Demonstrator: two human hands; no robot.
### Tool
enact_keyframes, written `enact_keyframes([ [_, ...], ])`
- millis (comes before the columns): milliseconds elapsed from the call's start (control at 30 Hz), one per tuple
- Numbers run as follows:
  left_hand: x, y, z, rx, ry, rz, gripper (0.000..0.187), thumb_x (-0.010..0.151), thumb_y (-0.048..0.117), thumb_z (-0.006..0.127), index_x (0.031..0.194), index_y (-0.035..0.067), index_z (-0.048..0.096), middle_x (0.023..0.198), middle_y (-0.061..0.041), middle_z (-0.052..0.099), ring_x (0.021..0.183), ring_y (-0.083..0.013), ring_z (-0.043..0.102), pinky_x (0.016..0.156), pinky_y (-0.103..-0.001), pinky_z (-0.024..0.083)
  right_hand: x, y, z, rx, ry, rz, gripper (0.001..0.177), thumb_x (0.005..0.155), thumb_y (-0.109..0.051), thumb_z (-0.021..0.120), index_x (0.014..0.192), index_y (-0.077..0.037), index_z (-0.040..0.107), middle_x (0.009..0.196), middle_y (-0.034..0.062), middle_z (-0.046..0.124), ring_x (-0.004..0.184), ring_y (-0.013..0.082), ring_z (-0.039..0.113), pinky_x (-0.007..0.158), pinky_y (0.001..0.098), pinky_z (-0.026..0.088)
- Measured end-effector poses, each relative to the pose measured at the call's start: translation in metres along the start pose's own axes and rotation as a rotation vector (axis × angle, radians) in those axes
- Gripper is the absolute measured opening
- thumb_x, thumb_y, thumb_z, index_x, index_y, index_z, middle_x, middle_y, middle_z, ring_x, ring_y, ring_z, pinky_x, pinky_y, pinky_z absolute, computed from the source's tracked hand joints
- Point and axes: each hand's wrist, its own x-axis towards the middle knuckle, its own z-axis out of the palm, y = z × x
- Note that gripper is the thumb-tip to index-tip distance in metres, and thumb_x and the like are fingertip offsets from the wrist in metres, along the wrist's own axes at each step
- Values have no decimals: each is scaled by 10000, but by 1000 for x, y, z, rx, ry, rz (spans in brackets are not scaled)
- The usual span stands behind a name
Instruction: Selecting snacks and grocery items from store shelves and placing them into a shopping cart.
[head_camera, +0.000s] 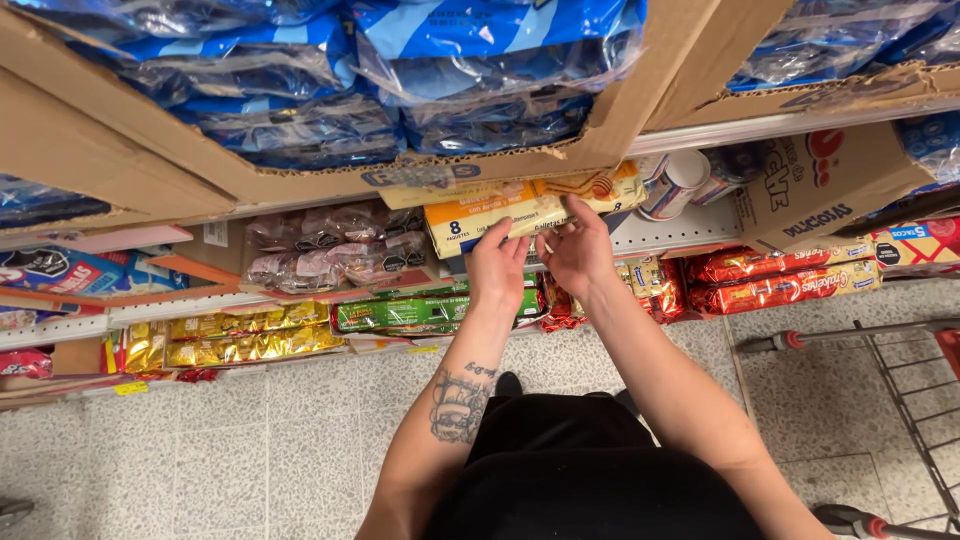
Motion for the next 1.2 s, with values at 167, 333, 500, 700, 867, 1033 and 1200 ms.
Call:
enact_keyframes([
  [167,2,1,-15,8,-107,10,377,905,45,678,1269,41,578,1198,-80,657,1103,-222,646,987,-384,508,21,10,-27,47,-76,-22,218,891,-313,745,981,-172,606,882,-24,561,880,171,573,832,368,495],
  [333,7,1,-32,-7,-212,-39,332,928,61,648,1252,25,586,1209,-91,658,1113,-222,641,1004,-394,487,4,9,-19,46,-81,2,204,838,-252,675,997,-149,602,985,-5,643,930,163,582,835,343,488],
  [500,2,0,-41,25,-200,-96,307,933,65,620,1231,3,580,1213,-103,652,1164,-228,609,1054,-410,469,0,14,-32,52,-107,15,247,838,-204,615,1062,-104,579,1063,40,657,959,185,576,858,364,486],
  [700,12,-6,-52,56,-240,-124,312,936,53,620,1238,-3,567,1242,-111,631,1199,-234,593,1092,-424,435,2,13,-41,63,-121,5,369,791,-157,577,1156,-105,590,1087,35,659,967,187,574,862,380,483],
  [867,12,-4,-49,52,-251,-132,321,930,31,613,1246,3,568,1242,-106,630,1212,-235,588,1114,-432,425,4,10,-43,72,-137,12,385,784,-138,562,1166,-104,590,1119,35,666,1007,188,588,869,380,487],
  [1033,13,-5,-53,50,-248,-137,328,923,7,600,1249,-3,567,1250,-103,630,1227,-235,587,1125,-431,423,6,11,-47,77,-139,27,387,783,-121,548,1167,-98,591,1142,44,670,1031,203,600,884,381,490],
  [1200,15,-4,-57,39,-290,-142,361,919,-7,595,1277,-8,549,1299,-117,614,1254,-240,566,1140,-429,401,7,14,-48,88,-152,28,395,773,-91,532,1162,-80,598,1145,50,676,1038,200,598,899,389,497],
])
